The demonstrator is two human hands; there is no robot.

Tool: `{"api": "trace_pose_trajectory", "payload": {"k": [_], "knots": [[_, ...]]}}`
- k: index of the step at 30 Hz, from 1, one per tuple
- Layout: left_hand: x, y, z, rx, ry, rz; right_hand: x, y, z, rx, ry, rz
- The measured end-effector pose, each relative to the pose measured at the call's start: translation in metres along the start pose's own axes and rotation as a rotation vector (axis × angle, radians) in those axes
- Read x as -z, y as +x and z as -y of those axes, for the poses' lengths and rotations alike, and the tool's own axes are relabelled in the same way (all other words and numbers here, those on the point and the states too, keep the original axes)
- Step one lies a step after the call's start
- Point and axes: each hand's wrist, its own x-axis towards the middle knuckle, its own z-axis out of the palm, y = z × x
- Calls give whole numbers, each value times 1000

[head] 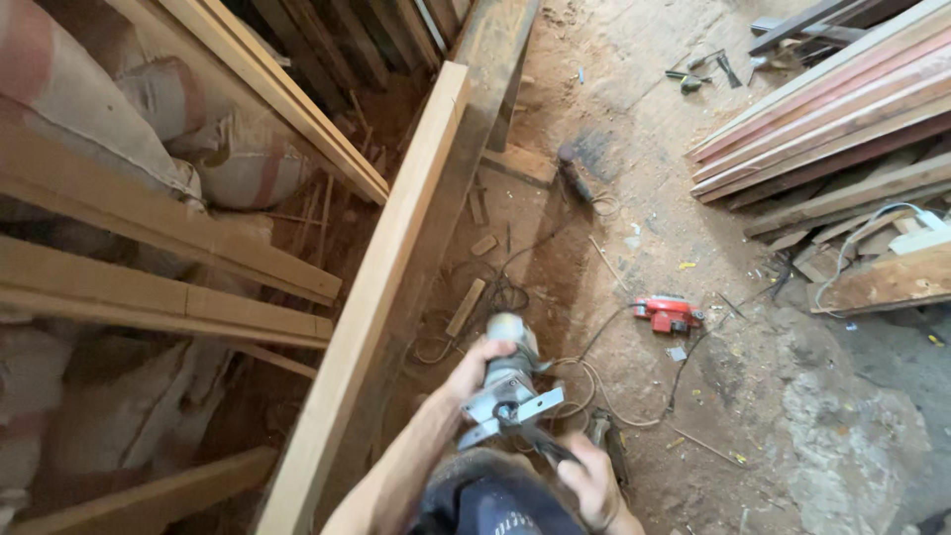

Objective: The person uses a handheld router to smooth the edges of a long wooden plank, then switches to a circular saw to cut the plank into shorter pieces. The person repeats the routing and cutting steps on additional planks.

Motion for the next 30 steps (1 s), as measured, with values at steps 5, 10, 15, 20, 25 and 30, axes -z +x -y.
{"api": "trace_pose_trajectory", "payload": {"k": [5, 10, 15, 20, 25, 30], "knots": [[-90, -56, -37, -473, 796, -275, 7, 49, 42, -253, 843, 112], [-173, -109, -68, -362, 1278, -278, -1, 52, 97, -222, 998, 159], [-202, -140, -116, -393, 1838, -542, -5, 26, 147, -228, 947, 123], [-210, -135, -129, -503, 1794, -513, -40, 88, 127, -25, 1198, 314], [-193, -131, -120, -476, 1878, -543, -78, 86, 101, 72, 810, 116], [-167, -152, -113, -756, 1887, -569, -106, 83, 116, 94, 552, -32]]}}
